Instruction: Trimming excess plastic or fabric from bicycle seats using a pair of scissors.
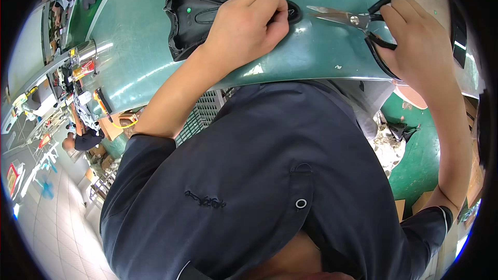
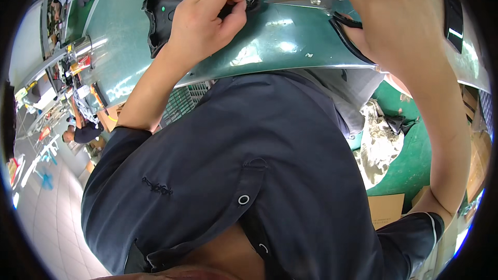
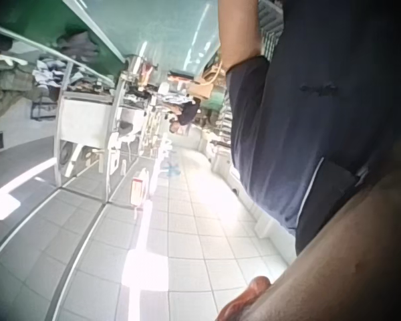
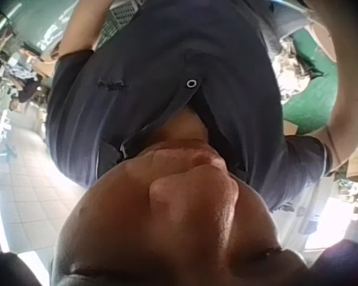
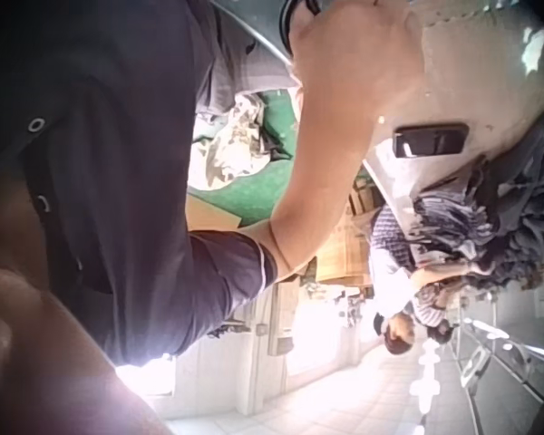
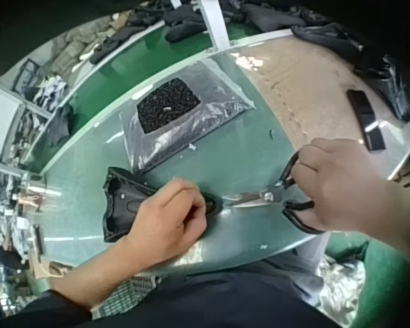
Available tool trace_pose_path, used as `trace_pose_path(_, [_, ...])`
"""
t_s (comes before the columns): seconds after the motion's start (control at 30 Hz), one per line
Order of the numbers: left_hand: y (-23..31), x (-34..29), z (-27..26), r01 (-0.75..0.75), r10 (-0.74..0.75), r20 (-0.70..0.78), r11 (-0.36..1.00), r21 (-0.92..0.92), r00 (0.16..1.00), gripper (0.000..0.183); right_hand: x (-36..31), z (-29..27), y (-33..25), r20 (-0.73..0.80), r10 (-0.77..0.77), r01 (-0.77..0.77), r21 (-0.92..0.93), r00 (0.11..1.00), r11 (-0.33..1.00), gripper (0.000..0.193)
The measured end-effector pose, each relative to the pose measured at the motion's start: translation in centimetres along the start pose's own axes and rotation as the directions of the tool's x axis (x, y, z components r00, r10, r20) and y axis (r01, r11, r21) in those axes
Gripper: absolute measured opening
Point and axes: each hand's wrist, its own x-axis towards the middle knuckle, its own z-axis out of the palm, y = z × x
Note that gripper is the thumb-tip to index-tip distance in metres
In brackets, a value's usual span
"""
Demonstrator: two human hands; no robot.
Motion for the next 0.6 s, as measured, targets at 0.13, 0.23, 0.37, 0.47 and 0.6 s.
trace_pose_path(0.13, [-0.1,-1.1,0.0,0.037,-0.039,-0.025,0.998,-0.05,0.999,0.016,0.9,0.3,0.0,0.012,-0.053,0.052,0.019,0.999,0.998,0.037])
trace_pose_path(0.23, [0.2,-1.3,0.0,0.106,-0.109,-0.031,0.99,-0.093,0.994,0.015,1.6,0.3,0.1,0.015,-0.104,0.104,0.008,0.994,0.995,0.038])
trace_pose_path(0.37, [1.1,-0.6,-0.4,0.118,-0.127,-0.067,0.986,-0.117,0.99,0.014,2.3,0.3,-0.1,0.025,-0.134,0.134,-0.015,0.991,0.991,0.038])
trace_pose_path(0.47, [0.4,-0.5,-0.3,0.026,-0.029,-0.063,0.998,-0.049,0.998,0.015,2.7,0.3,-0.3,0.046,-0.14,0.142,-0.044,0.989,0.989,0.039])
trace_pose_path(0.6, [-0.4,-0.7,0.3,-0.047,0.042,-0.09,0.997,-0.054,0.995,0.016,3.0,0.2,-0.5,0.039,-0.148,0.15,-0.059,0.988,0.987,0.04])
